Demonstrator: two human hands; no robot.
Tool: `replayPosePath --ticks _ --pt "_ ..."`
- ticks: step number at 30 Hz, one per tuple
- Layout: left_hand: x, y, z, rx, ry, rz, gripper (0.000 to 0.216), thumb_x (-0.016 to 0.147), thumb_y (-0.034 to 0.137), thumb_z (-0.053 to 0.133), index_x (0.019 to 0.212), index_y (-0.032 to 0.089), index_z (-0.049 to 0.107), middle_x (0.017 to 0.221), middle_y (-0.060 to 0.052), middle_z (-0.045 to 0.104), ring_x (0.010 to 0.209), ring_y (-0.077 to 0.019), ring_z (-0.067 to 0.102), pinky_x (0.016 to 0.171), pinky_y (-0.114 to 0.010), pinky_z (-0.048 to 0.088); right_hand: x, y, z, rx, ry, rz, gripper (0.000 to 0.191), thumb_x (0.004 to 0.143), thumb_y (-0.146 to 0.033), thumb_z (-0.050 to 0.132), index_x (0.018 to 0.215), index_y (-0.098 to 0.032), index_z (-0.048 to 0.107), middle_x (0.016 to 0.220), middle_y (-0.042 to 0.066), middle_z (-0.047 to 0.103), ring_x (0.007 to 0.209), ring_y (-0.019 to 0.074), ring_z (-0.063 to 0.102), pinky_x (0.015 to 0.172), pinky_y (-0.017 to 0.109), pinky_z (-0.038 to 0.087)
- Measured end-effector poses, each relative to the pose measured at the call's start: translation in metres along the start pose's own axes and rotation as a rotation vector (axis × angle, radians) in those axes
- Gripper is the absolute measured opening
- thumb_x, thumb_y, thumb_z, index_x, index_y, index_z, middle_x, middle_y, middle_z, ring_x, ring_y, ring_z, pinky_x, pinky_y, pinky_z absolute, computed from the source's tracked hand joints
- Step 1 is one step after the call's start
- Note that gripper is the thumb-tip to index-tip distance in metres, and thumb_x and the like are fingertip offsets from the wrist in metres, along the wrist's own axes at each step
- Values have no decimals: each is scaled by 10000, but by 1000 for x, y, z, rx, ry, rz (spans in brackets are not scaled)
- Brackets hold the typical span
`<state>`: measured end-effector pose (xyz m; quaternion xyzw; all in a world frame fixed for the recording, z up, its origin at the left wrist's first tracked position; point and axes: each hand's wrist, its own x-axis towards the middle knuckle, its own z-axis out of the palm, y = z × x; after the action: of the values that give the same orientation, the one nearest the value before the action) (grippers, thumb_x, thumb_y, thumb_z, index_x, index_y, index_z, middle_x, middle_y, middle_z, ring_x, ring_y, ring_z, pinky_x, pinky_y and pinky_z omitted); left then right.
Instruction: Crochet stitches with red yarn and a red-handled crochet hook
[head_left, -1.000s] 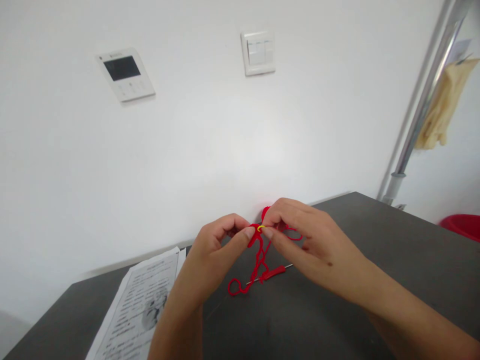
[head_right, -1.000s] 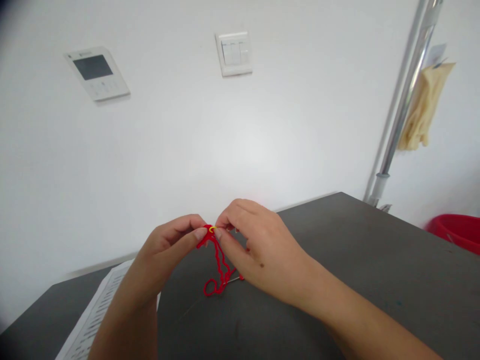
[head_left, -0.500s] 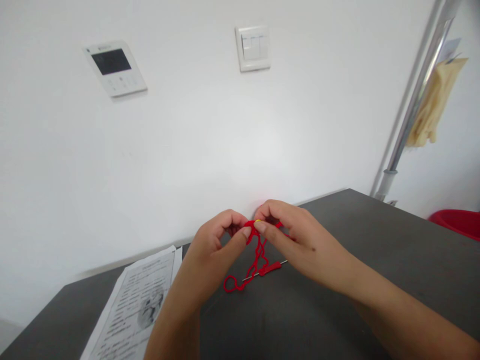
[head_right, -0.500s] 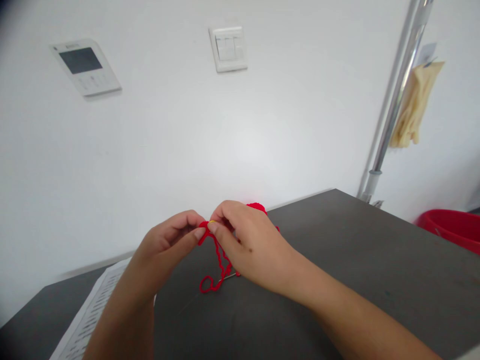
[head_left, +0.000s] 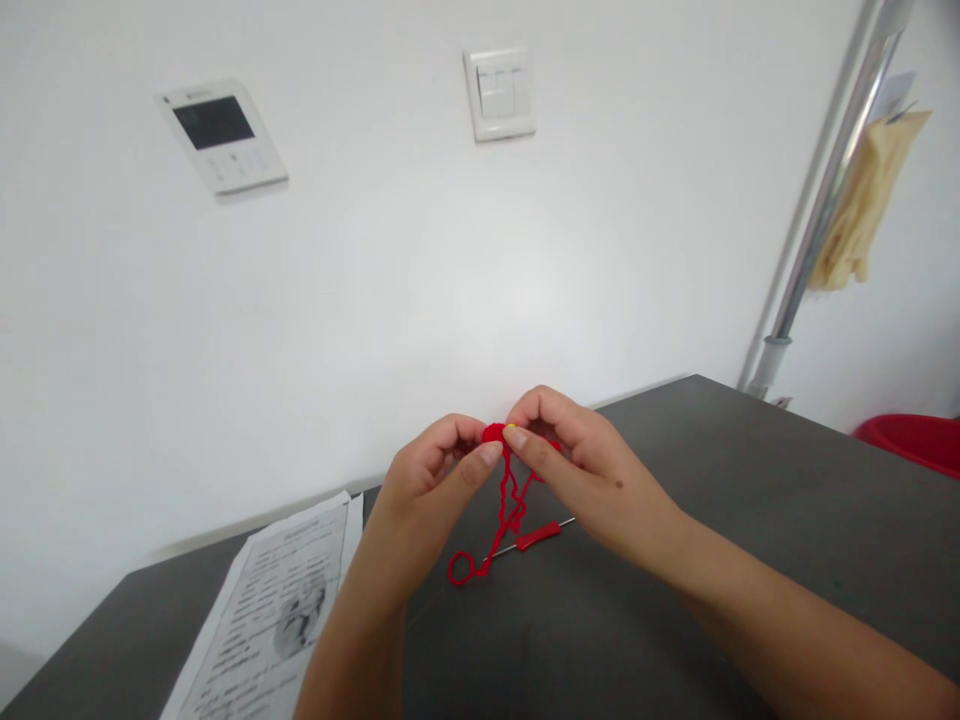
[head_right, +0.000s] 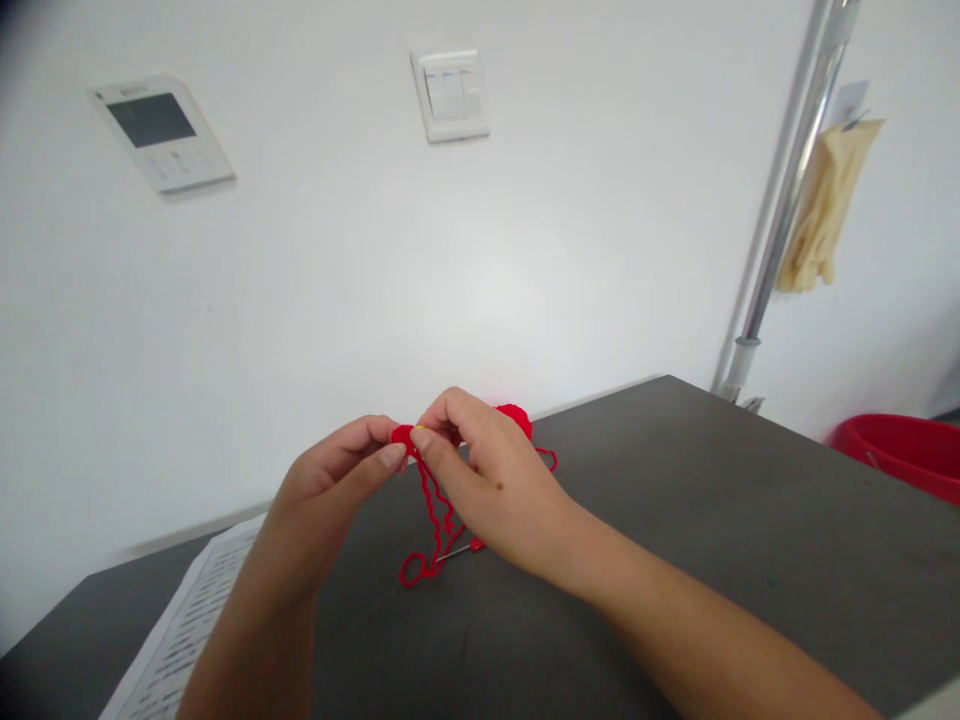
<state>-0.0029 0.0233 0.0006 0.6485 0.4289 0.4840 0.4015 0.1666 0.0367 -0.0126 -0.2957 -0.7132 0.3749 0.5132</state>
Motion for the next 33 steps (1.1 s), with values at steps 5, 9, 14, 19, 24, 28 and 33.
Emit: replayPosePath --ticks 5,9,14,19,24,28,33 --pt "-3 4 2 10 6 -32 85 883 284 646 853 212 677 824 13 655 794 -153 571 759 -281 447 1 1 -2 -72 -13 15 212 976 -348 496 818 -209 524 692 -41 492 641 126 448 585 257 340" --pt "-5 6 2 87 -1 -13 101 904 284 609 845 217 656 806 17 630 794 -158 555 756 -291 428 4 -1 -4 140 -99 135 240 916 -388 541 764 -205 503 668 -48 478 632 124 440 606 269 342" --pt "-4 6 -2 167 -58 -28 132 911 307 590 846 215 658 814 5 655 795 -173 562 748 -303 419 9 -2 -8 220 -152 223 252 867 -428 588 784 -195 540 699 -31 528 666 131 473 648 280 357" --pt "0 4 -5 225 -99 -87 163 904 343 603 833 212 670 779 5 635 747 -171 540 704 -299 410 8 -2 -9 -103 -132 146 191 920 -360 517 812 -206 553 685 -45 501 612 121 428 573 260 307" --pt "2 4 -7 231 -19 -66 164 874 355 627 802 215 673 752 13 631 738 -173 551 706 -290 423 9 -1 -9 -147 -145 128 217 929 -332 481 763 -202 533 629 -52 457 581 116 399 534 247 288" --pt "1 6 -6 220 -9 -49 183 890 360 599 814 215 680 764 8 644 752 -178 571 716 -289 444 9 -2 -8 -116 -111 141 207 921 -333 495 769 -201 543 637 -50 464 584 116 396 538 249 295" --pt "-1 7 -3 232 15 -45 179 888 357 593 804 213 657 716 20 603 695 -165 527 665 -285 421 7 -2 -6 -146 -83 116 203 920 -327 491 762 -206 528 659 -42 498 598 122 430 549 252 306"
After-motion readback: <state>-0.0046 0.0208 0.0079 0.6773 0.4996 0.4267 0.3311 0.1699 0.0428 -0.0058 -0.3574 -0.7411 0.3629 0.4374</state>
